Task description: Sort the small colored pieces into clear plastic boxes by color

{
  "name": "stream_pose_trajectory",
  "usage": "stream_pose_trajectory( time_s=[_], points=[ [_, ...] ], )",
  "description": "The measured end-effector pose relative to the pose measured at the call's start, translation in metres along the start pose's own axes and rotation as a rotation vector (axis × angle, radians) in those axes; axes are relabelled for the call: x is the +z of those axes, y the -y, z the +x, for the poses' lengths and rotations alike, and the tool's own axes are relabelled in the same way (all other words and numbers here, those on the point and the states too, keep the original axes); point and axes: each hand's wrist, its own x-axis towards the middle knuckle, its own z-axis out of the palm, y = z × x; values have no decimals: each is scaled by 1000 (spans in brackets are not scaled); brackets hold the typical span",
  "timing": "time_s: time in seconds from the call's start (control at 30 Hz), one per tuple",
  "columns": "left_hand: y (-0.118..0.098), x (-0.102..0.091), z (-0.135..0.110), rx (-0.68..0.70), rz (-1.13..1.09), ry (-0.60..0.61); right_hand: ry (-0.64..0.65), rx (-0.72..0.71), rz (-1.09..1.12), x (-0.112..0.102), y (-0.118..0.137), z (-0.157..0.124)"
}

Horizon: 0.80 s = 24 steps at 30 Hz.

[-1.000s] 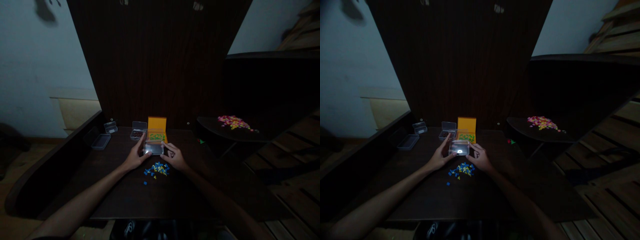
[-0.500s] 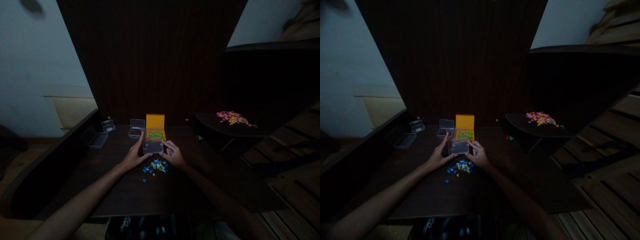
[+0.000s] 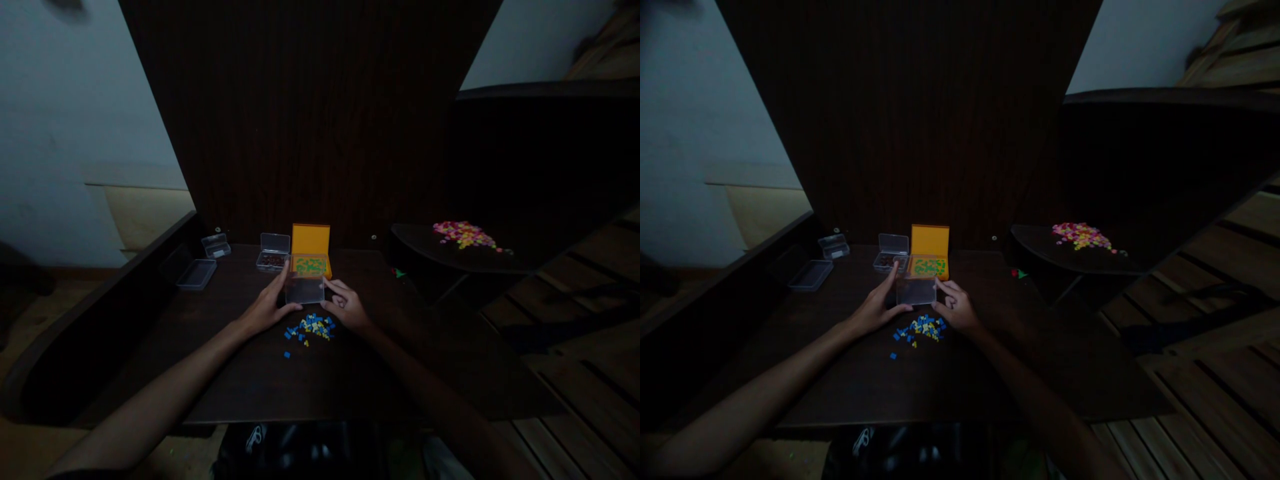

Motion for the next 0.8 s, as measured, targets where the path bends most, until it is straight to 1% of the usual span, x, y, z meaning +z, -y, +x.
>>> stream_pose_trajectory(
  time_s=[0.17, 0.3, 0.5, 0.57, 0.67, 0.73, 0.8],
  points=[
    [2, -4, 0, -9, 24, 36, -51, -8, -49, 2, -2, 0],
    [1, -4, 0, 0, 22, 31, -69, -29, -95, 1, -3, 1],
    [1, -3, -1, 35, 6, 20, -80, -28, -93, -1, -5, 1],
    [-1, -2, -1, 27, -22, -2, -67, -8, -79, -2, -4, 2],
    [-2, -1, 0, 0, -70, -36, -11, 22, -50, -7, 3, 4],
    [-3, 0, 0, -25, -96, -56, 44, 47, -51, -16, 9, 7],
    [-4, 0, 1, -56, -112, -74, 92, 71, -117, -28, 15, 9]
  ],
)
